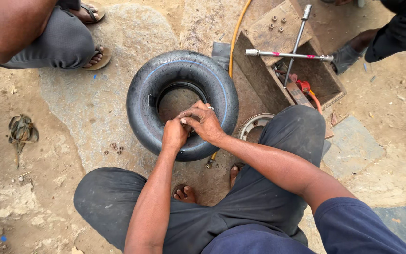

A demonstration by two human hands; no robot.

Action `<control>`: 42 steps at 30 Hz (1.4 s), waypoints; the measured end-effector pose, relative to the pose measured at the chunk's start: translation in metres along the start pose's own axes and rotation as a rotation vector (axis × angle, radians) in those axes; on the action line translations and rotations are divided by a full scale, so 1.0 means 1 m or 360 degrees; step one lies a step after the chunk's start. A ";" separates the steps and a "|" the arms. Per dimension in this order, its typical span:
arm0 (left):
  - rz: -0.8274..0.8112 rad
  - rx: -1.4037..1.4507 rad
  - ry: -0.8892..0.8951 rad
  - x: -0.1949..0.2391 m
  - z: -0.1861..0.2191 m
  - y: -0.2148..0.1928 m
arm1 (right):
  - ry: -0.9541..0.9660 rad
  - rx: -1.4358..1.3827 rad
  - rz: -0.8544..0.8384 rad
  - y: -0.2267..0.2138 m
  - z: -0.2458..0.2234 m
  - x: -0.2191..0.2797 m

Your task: The person sits on the ground and removes a rubber inner tube from a motorcycle tire. They then wipe the inner tube with a cloth and use a flat wooden block to rub and smooth the surface of the tube.

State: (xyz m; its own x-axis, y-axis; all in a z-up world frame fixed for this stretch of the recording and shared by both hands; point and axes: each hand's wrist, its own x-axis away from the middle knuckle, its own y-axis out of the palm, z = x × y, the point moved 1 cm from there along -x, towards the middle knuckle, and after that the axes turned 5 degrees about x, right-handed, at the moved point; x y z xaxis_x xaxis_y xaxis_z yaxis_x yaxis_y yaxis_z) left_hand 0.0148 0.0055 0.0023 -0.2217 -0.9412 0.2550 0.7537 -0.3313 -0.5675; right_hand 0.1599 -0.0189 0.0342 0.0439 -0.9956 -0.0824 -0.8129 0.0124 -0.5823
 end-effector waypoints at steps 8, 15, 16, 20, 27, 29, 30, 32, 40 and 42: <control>-0.0148 0.0082 -0.0282 0.002 0.007 -0.008 | -0.0173 0.0052 0.0058 0.001 -0.002 0.004; -0.0132 0.0206 0.0003 -0.001 -0.001 -0.008 | 0.0095 -0.0339 -0.0110 0.004 0.003 0.001; -0.0131 0.0088 0.0009 -0.003 -0.005 -0.008 | 0.0128 -0.0350 -0.0128 0.006 0.001 0.004; -0.0073 0.0114 0.0017 0.002 0.002 -0.010 | -0.0157 0.0033 0.0119 0.001 0.002 0.000; -0.0221 0.0101 -0.0100 -0.006 -0.008 -0.009 | -0.0225 0.0035 0.0125 0.004 -0.004 0.003; -0.0148 0.0015 -0.0097 -0.006 -0.007 -0.010 | -0.0182 0.0063 0.0086 0.003 -0.004 0.000; -0.0129 0.0087 -0.0064 -0.005 -0.005 -0.008 | -0.0082 -0.0017 -0.0004 0.001 -0.001 -0.003; -0.0094 0.0217 0.0000 -0.001 -0.001 -0.007 | 0.0067 -0.0251 -0.0106 0.001 0.002 -0.003; -0.0127 -0.0039 -0.0179 -0.003 0.003 -0.009 | 0.0005 0.0124 -0.0096 0.001 -0.008 0.000; -0.0149 -0.0030 -0.0146 0.000 0.005 -0.010 | 0.0133 0.0065 -0.0160 -0.001 -0.010 0.002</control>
State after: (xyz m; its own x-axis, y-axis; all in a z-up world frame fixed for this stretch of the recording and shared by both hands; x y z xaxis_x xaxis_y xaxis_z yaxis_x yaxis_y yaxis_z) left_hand 0.0104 0.0089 0.0116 -0.2320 -0.8964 0.3777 0.7206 -0.4192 -0.5522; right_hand 0.1551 -0.0214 0.0429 0.0741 -0.9963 0.0446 -0.7823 -0.0858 -0.6170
